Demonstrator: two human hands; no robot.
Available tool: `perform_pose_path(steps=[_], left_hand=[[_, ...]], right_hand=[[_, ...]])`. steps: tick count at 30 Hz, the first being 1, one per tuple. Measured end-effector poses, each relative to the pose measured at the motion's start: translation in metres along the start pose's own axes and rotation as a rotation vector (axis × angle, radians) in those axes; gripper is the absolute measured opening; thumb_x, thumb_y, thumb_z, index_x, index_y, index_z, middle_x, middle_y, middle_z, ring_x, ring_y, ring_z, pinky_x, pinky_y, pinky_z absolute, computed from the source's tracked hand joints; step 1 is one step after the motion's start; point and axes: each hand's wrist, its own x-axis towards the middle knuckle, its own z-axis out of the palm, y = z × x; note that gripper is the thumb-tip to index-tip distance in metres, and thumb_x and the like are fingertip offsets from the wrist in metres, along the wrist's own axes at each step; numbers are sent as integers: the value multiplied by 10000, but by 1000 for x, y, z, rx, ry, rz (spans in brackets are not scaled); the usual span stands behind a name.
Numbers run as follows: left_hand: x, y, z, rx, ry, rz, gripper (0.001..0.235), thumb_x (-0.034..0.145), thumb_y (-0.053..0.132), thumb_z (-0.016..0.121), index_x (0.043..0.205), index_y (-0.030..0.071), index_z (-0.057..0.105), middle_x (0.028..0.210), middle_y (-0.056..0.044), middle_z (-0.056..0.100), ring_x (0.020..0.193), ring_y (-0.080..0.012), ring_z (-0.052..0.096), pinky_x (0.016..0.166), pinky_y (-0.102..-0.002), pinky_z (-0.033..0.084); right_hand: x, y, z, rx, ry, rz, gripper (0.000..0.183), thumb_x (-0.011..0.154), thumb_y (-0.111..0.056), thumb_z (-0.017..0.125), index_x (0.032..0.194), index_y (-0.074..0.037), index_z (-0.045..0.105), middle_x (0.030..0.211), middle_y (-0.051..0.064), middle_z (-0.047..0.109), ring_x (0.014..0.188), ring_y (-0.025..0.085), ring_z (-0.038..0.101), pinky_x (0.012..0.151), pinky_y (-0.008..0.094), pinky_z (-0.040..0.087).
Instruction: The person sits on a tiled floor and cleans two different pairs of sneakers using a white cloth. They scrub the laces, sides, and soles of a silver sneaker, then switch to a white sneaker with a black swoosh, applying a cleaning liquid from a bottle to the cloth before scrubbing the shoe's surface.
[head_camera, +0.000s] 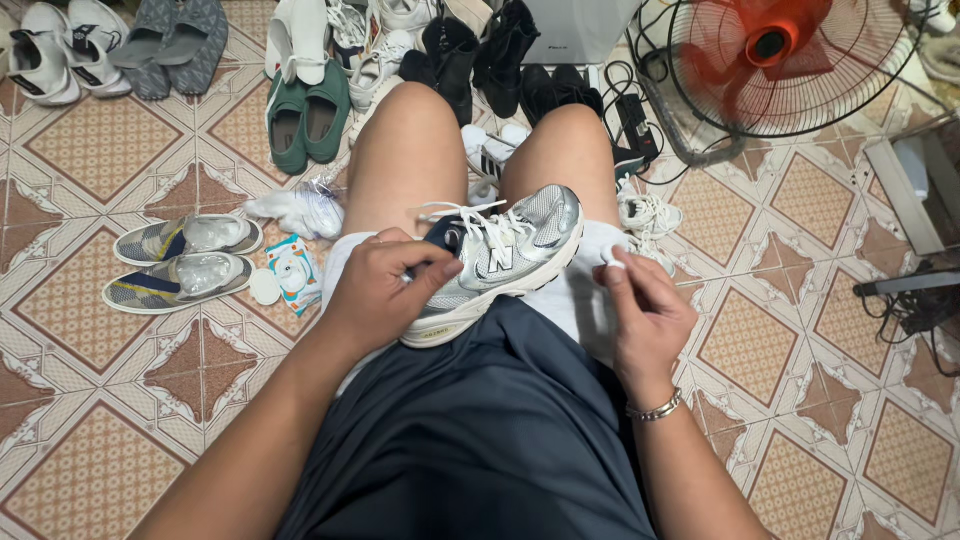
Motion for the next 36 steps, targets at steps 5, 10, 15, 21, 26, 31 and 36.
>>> perform_pose_path(steps=[5,10,15,21,26,31,36], left_hand=[[4,10,-8,69,-148,-65,455,738,367,865,1052,50,781,733,-140,711,653,-238,685,629,-338,514],[9,15,0,-81,-250,-114,418,793,305,826,1130,67,762,935,-118,799,805,-173,763,730,-296,561],[7,11,0,-171,-293,-158,405,814,258,812,1165,66,750,976,-96,816,884,-147,780,780,-280,568],[8,11,0,-96,-271,-137,409,800,294,824,1142,78,763,953,-84,807,834,-159,777,758,-292,568],[-3,-5,-2,85,-6,225,279,835,306,823,927,58,733,829,-73,746,776,-221,696,730,-354,510],[-4,-19,3,-6,73,129,396,912,282,789,654,31,626,594,-60,558,599,-128,496,616,-340,375],[-6,-10,14,-297,123,-222,480,974,238,718,590,-10,571,485,-9,416,516,-22,345,463,-299,277]], right_hand=[[0,-7,10,-74,-83,-148,199,932,30,773,1126,33,727,1170,101,703,1033,132,676,904,259,551],[7,-33,30,-177,-318,-269,317,857,31,784,1160,-6,699,1083,92,729,986,165,723,877,269,583],[21,-55,44,-339,-564,-561,256,868,54,772,1109,-13,717,1038,116,714,955,242,721,852,316,573],[38,-49,45,-484,-336,-656,226,888,70,745,1096,-4,698,1075,130,694,1008,285,693,891,358,552],[40,-21,11,-33,38,-280,241,1054,26,668,1290,-4,628,1229,61,658,1125,137,666,1009,288,566],[16,-9,-13,-163,58,-158,251,1041,47,710,1291,31,699,1177,79,676,1048,112,642,912,242,542],[4,-18,19,-175,-119,-210,196,939,53,755,1130,22,725,1139,95,689,986,140,672,839,236,556]])
